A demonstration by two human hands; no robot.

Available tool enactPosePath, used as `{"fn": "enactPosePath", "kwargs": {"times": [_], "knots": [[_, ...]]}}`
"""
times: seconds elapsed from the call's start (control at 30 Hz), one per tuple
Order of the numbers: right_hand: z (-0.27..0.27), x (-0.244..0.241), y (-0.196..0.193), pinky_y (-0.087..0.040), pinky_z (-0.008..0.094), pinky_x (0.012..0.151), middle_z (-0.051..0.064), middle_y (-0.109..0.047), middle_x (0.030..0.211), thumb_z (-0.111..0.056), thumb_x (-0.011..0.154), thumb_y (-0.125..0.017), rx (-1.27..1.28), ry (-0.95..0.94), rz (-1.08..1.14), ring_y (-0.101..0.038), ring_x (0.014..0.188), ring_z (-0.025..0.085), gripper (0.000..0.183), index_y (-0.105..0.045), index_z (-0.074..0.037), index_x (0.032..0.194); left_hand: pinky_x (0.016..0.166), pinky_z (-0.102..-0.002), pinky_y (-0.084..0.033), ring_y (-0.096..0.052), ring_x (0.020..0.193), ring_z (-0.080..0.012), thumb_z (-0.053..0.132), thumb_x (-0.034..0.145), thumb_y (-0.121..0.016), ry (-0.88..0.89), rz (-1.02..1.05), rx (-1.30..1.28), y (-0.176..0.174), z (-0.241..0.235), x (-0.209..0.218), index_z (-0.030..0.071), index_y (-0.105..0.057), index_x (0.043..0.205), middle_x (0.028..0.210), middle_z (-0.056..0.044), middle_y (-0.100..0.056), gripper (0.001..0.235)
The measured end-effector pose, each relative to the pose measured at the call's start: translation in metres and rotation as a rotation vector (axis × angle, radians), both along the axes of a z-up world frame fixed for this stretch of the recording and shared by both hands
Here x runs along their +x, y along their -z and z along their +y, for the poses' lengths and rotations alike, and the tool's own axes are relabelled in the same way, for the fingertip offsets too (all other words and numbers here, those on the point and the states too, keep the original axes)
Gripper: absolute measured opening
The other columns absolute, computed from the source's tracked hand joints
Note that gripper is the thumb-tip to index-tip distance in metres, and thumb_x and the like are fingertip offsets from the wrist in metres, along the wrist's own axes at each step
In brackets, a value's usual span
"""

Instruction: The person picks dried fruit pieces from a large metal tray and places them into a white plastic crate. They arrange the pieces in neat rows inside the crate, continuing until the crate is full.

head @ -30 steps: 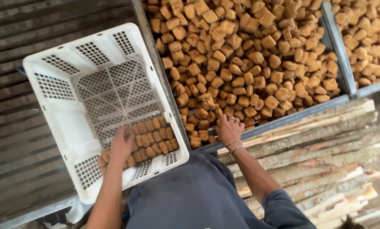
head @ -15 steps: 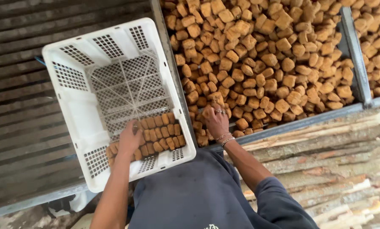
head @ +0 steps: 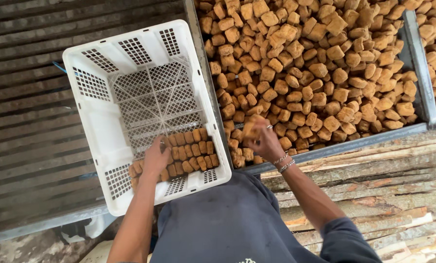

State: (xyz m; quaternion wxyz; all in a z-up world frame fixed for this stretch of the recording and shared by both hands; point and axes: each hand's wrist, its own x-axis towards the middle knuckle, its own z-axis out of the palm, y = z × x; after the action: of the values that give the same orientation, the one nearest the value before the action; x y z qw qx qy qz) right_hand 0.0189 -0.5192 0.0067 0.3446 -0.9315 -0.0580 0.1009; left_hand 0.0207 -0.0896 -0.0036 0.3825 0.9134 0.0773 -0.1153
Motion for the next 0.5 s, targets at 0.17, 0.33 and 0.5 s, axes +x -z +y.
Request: {"fn": "enactPosePath", "kwargs": {"times": [0.17, 0.33, 0.5], "knots": [[-0.011, -0.019, -0.006, -0.045, 0.049, 0.093, 0.018, -0.054, 0.126, -0.012, 0.068, -0.075, -0.282, -0.420, -0.244, -0.064, 0.108, 0.042, 0.069, -0.045, -0.018, 0.130, 0.094, -0.051, -0.052, -0.067, 0.107, -0.0463, 0.021, 0.085, -0.070, -0.005, -0.003, -0.024, -0.006, -0.005, 0.000, 0.009, -0.054, 0.139, 0.113, -0.027, -0.071, 0.057], [-0.009, -0.006, -0.003, -0.047, 0.047, 0.090, 0.016, -0.058, 0.131, -0.008, 0.088, -0.063, -0.371, -0.473, -0.273, -0.067, 0.104, 0.035, 0.049, -0.046, -0.022, 0.132, 0.095, -0.051, -0.053, -0.068, 0.110, -0.0456, 0.022, 0.090, -0.066, -0.014, 0.095, -0.041, -0.014, -0.005, 0.000, 0.011, -0.056, 0.137, 0.113, -0.028, -0.072, 0.050], [-0.006, -0.017, -0.012, -0.052, 0.048, 0.092, 0.020, -0.060, 0.127, -0.014, 0.089, -0.066, -0.418, -0.445, -0.336, -0.067, 0.097, 0.035, 0.046, -0.047, -0.021, 0.129, 0.095, -0.052, -0.051, -0.065, 0.110, -0.0480, 0.023, 0.089, -0.068, 0.020, 0.035, 0.005, -0.011, -0.006, -0.003, 0.009, -0.054, 0.139, 0.115, -0.029, -0.069, 0.053]]}}
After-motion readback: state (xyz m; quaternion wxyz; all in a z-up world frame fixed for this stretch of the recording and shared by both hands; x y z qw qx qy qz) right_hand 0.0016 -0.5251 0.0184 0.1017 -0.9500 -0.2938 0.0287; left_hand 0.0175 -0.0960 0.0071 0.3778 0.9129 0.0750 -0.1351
